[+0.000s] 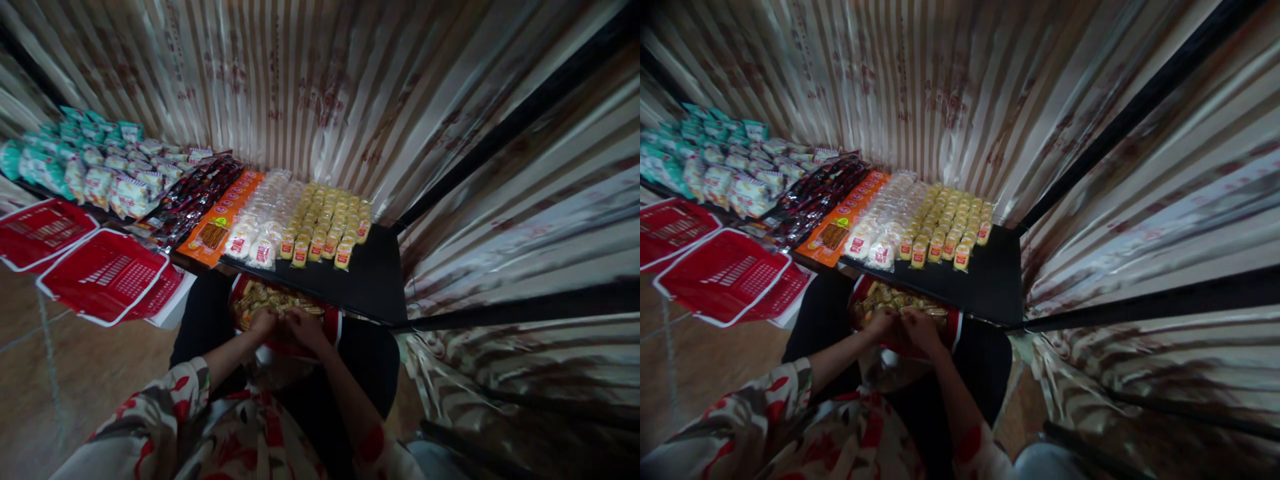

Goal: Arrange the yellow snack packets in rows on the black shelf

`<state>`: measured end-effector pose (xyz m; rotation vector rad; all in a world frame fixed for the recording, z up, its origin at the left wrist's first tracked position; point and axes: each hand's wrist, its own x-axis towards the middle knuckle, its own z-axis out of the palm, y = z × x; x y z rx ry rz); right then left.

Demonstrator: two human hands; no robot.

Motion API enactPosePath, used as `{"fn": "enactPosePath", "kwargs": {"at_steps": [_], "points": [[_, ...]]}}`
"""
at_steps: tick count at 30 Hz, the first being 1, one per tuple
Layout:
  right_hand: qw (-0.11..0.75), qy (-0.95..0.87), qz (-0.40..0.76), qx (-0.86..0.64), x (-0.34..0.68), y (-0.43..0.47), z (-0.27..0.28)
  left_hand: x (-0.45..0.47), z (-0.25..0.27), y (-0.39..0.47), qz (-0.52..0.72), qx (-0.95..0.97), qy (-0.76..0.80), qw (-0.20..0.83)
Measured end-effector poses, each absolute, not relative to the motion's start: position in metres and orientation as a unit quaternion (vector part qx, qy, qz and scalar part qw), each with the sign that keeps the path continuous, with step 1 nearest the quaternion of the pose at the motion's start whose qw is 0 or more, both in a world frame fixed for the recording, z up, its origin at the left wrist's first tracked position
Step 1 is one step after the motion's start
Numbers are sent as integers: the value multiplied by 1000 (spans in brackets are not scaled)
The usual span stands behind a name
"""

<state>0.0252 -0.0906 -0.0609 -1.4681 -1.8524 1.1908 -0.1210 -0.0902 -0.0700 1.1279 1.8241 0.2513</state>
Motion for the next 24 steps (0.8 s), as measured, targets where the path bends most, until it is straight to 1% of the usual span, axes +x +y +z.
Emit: {"fn": "enactPosePath", "kwargs": {"at_steps": [3, 8, 16, 24], "points": [[181, -683, 465, -534, 5, -94, -89, -145, -76, -87, 80, 438, 787, 427], [152, -661, 510, -529, -9, -100, -124, -160, -85, -86, 33, 428, 803, 413], [173, -622, 569, -509, -5, -101, -150, -157, -97, -85, -5, 455, 790, 411], [219, -599, 593, -491, -6, -102, -143, -159, -95, -88, 34, 443, 805, 394]]}}
